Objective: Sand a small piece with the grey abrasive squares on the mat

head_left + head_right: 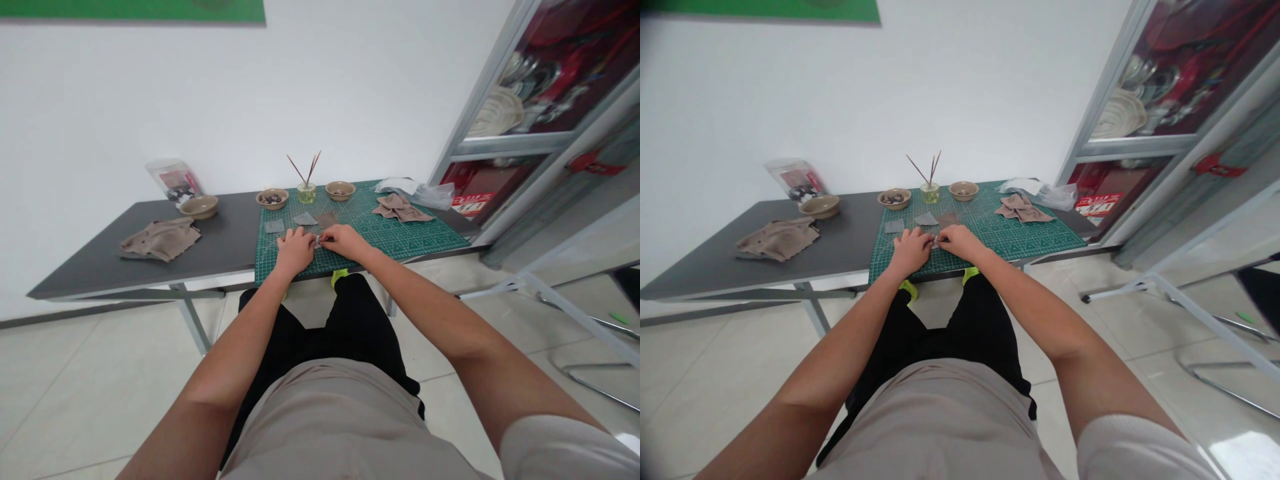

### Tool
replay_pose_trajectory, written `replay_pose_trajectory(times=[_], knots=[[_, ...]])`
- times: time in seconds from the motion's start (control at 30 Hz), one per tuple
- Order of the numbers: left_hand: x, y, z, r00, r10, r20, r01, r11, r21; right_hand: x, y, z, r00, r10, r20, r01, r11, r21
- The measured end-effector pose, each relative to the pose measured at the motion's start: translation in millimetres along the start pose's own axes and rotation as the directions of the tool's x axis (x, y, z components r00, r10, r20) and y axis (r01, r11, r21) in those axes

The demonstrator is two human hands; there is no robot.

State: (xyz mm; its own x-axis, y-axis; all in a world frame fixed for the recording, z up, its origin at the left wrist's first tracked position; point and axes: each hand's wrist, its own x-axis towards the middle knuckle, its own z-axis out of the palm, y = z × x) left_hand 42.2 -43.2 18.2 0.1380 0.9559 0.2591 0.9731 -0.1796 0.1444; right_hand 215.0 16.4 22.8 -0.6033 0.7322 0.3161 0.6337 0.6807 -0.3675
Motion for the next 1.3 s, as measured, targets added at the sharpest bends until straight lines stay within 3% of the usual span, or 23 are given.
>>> replay_pose_trajectory(times=[0.43,0.63,0.83,1.03,1.3], knots=[[-1.5,3.1,2.8,0.999,-0.028,-0.045,0.028,1.000,-0.012,-3.9,2.5,2.1,0.999,0.004,-0.035,-0.002,0.998,0.068],[-1.7,3.7,4.1,0.998,-0.025,-0.065,0.024,1.000,-0.016,3.4,2.6,0.3,0.996,0.077,-0.044,-0.073,0.994,0.077],[-4.0,5.0,4.7,0.997,-0.026,-0.078,0.024,1.000,-0.017,-3.7,-2.8,2.1,1.000,0.016,-0.024,-0.014,0.996,0.087],[-3.4,4.7,4.4,0.997,-0.032,-0.069,0.030,0.999,-0.031,4.5,-1.7,4.0,0.997,0.061,-0.040,-0.060,0.998,0.026],[-4.1,2.9,3.3,0.996,-0.038,-0.086,0.032,0.998,-0.062,-5.6,-2.7,4.4,0.999,0.011,-0.031,-0.009,0.998,0.065]])
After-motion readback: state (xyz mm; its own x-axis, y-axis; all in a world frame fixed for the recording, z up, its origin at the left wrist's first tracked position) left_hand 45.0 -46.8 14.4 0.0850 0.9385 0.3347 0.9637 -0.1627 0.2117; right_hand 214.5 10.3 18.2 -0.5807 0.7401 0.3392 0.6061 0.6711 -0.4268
